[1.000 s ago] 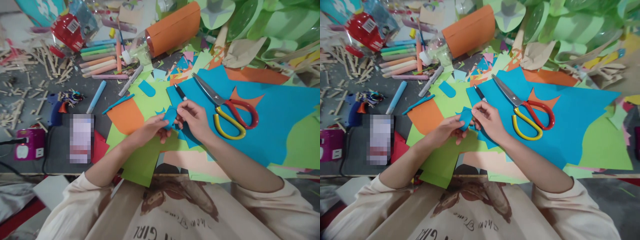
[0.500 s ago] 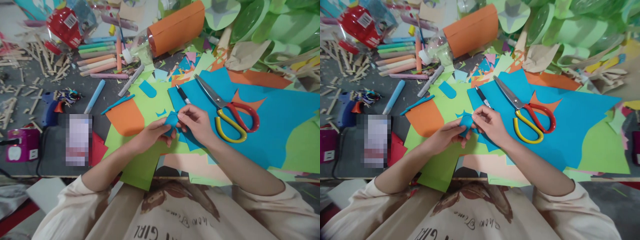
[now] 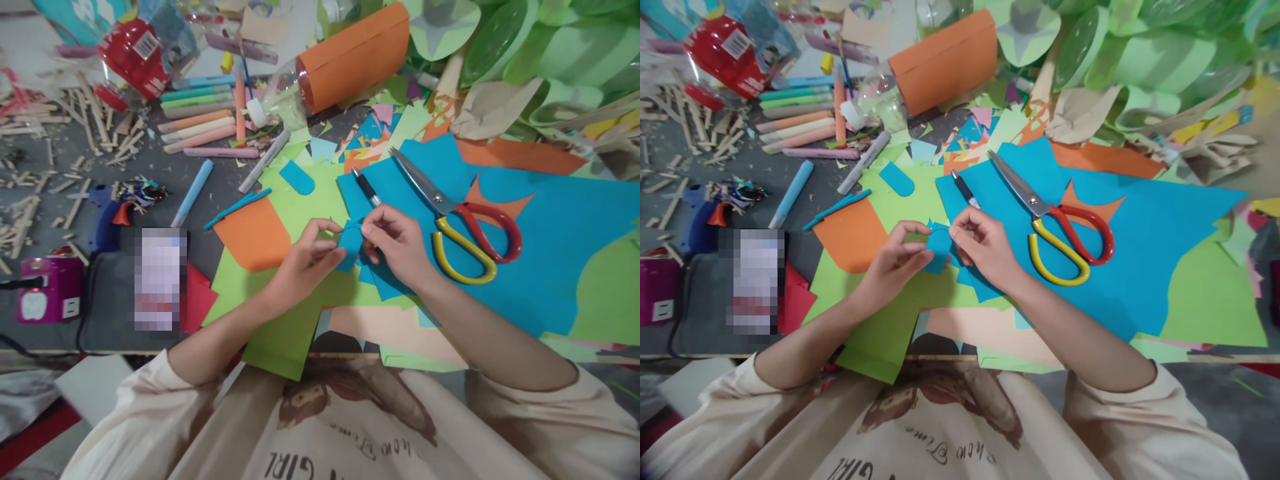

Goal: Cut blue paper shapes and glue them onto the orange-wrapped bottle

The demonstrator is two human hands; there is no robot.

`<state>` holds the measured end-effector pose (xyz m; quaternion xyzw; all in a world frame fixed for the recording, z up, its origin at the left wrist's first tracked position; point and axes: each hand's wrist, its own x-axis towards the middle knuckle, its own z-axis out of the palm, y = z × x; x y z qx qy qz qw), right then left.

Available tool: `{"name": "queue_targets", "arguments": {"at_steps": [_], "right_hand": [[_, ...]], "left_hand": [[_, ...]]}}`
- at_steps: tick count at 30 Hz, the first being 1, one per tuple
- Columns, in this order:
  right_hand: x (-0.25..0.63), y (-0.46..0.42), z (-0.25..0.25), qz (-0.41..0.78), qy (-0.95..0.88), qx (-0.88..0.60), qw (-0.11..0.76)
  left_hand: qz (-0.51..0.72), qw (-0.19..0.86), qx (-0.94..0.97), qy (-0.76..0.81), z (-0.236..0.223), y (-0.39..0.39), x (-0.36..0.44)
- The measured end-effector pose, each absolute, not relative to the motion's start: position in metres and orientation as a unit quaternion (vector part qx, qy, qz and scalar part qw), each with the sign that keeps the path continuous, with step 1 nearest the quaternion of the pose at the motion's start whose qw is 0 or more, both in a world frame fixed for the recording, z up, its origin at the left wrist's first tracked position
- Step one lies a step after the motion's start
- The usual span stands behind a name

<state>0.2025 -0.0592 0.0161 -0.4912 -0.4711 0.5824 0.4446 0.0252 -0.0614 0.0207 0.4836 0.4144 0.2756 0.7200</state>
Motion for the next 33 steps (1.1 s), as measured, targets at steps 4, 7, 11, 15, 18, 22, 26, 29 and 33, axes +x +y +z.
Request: {"name": "queue_targets", "arguments": {"at_steps": [4, 7, 11, 15, 18, 22, 26, 29, 33], "right_hand": [[0.202, -0.06, 0.019, 0.591, -0.495, -0.468, 0.431], [0.201, -0.061, 0.021, 0.583, -0.519, -0.458, 0.426], [0.2, -0.064, 0.027, 0.53, -0.568, -0.476, 0.413], [0.215, -0.073, 0.051, 0.416, -0.687, -0.509, 0.309], [0.245, -0.086, 0.067, 0.239, -0.727, -0.601, 0.229], [0.295, -0.103, 0.066, 0.037, -0.738, -0.673, 0.024], [0.314, -0.107, 0.052, 0.023, -0.693, -0.705, -0.148], [0.31, -0.097, 0.05, 0.049, -0.668, -0.721, -0.18], [0.305, -0.077, 0.051, 0.131, -0.631, -0.747, -0.165]], "left_hand": [[0.24, 0.763, 0.48, 0.36, 0.023, -0.061, 0.026], [0.212, 0.777, 0.47, 0.363, 0.024, -0.061, 0.028], [0.242, 0.779, 0.433, 0.384, 0.025, -0.058, 0.027], [0.265, 0.769, 0.418, 0.405, 0.028, -0.055, 0.025], [0.267, 0.768, 0.416, 0.407, 0.03, -0.055, 0.025], [0.271, 0.768, 0.418, 0.402, 0.031, -0.057, 0.024], [0.26, 0.783, 0.4, 0.399, 0.031, -0.057, 0.023], [0.244, 0.795, 0.395, 0.391, 0.029, -0.056, 0.024], [0.249, 0.792, 0.401, 0.388, 0.029, -0.055, 0.025]]}}
